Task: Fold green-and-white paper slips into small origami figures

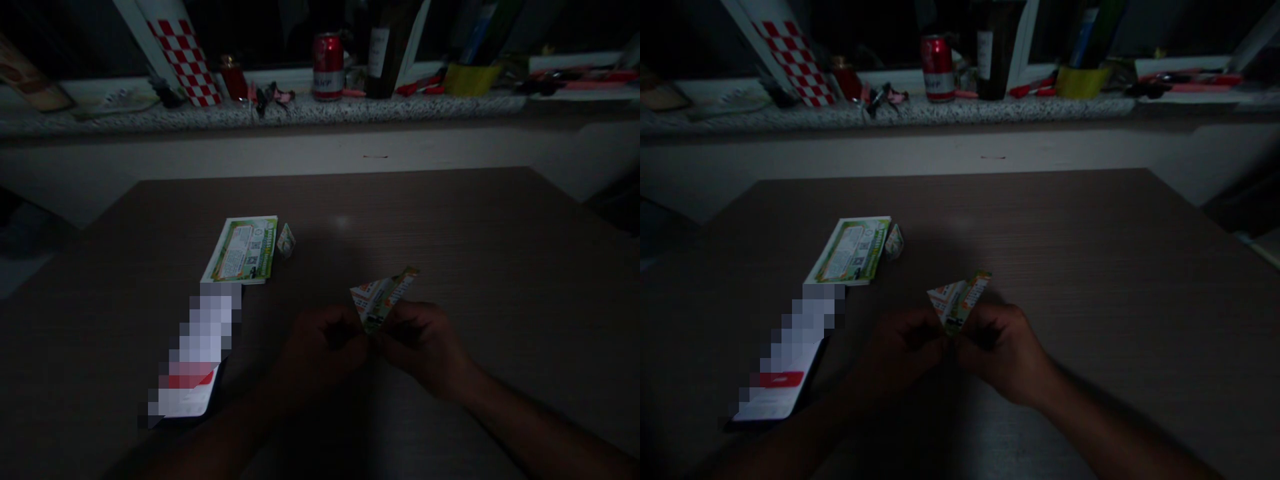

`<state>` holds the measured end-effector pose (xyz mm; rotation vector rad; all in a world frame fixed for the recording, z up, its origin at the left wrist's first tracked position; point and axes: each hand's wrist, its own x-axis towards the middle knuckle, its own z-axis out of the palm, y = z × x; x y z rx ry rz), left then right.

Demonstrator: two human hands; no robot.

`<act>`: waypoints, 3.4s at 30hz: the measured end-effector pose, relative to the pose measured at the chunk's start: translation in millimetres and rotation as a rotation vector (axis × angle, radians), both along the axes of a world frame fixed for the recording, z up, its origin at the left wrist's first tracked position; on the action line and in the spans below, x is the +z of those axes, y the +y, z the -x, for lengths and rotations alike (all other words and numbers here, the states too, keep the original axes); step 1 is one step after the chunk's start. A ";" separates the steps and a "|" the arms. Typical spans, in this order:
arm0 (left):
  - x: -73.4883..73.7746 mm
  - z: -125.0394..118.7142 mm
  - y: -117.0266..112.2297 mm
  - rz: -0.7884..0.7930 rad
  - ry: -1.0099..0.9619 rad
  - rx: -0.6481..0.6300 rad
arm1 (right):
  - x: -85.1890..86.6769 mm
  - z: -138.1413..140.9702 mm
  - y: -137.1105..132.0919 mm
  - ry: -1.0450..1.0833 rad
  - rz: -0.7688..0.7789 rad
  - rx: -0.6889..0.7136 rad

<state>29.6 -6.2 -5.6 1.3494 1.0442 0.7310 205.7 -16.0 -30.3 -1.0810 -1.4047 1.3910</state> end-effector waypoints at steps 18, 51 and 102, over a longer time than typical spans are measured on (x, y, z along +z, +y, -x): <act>6.1 3.5 5.7 0.029 -0.028 0.113 | -0.7 -0.7 -2.4 -0.155 -0.011 0.114; -2.9 11.7 12.4 -0.954 0.310 -0.043 | 20.0 -9.6 12.0 0.121 0.047 -0.110; 0.7 12.3 18.8 0.064 0.050 -0.080 | 11.9 -16.0 22.2 0.114 0.052 0.069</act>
